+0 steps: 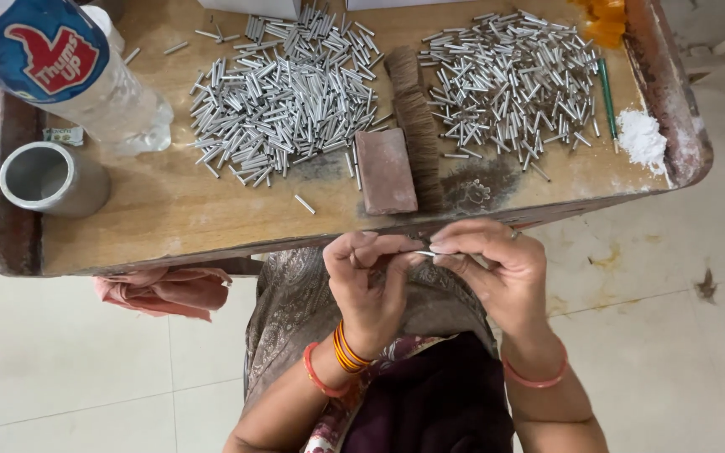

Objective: The recorder is sorting and inspecting small metal pins on a workbench, using a brush to move them.

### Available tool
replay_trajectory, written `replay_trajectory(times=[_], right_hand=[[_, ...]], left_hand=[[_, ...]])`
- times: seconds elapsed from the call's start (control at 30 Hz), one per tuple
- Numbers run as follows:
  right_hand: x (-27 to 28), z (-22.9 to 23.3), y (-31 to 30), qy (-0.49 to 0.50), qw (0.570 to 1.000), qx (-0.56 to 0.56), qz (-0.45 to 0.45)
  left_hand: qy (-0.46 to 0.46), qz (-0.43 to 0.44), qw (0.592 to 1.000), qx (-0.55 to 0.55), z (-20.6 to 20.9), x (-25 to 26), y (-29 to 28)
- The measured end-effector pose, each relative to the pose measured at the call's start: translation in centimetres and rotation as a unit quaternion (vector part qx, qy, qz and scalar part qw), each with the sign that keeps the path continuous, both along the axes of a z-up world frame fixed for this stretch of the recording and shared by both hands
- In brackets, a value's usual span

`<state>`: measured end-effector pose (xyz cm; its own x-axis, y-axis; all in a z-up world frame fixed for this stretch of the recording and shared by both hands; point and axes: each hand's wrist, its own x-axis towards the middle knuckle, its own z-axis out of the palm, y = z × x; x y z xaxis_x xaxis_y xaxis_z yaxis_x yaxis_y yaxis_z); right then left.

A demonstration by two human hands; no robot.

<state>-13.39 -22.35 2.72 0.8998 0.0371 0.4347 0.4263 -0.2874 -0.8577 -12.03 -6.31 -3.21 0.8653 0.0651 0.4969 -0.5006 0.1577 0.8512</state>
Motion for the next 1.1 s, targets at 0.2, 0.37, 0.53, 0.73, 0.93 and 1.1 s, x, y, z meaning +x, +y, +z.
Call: replay_trajectory(times=[0.2, 0.37, 0.53, 0.73, 0.93, 1.1], right_hand=[[0.4, 0.7, 0.2, 0.015, 0.997, -0.078, -0.020], [0.5, 0.7, 1.0, 0.023, 0.999, -0.047, 0.005], [0.1, 0.9, 0.7, 0.061, 0.998, 0.002, 0.000], [0.0, 0.7, 0.7, 0.051, 0.998, -0.037, 0.028], [-0.1, -0.7, 0.7, 0.045, 0.996, 0.069, 0.045], [0.6, -0.6, 0.1, 0.086, 0.989, 0.068, 0.104]], left_hand=[[0.029, -0.001, 1.000, 0.008, -0.8, 0.2, 0.5], [0.051, -0.039, 0.997, -0.040, 0.1, -0.1, 0.9], [0.064, -0.038, 0.995, -0.070, 0.4, -0.2, 1.1], [0.107, -0.095, 0.980, -0.141, 0.7, -0.3, 1.4], [0.128, -0.117, 0.971, -0.167, 0.8, -0.3, 1.6], [0.133, -0.101, 0.968, -0.187, 0.7, -0.2, 1.7]])
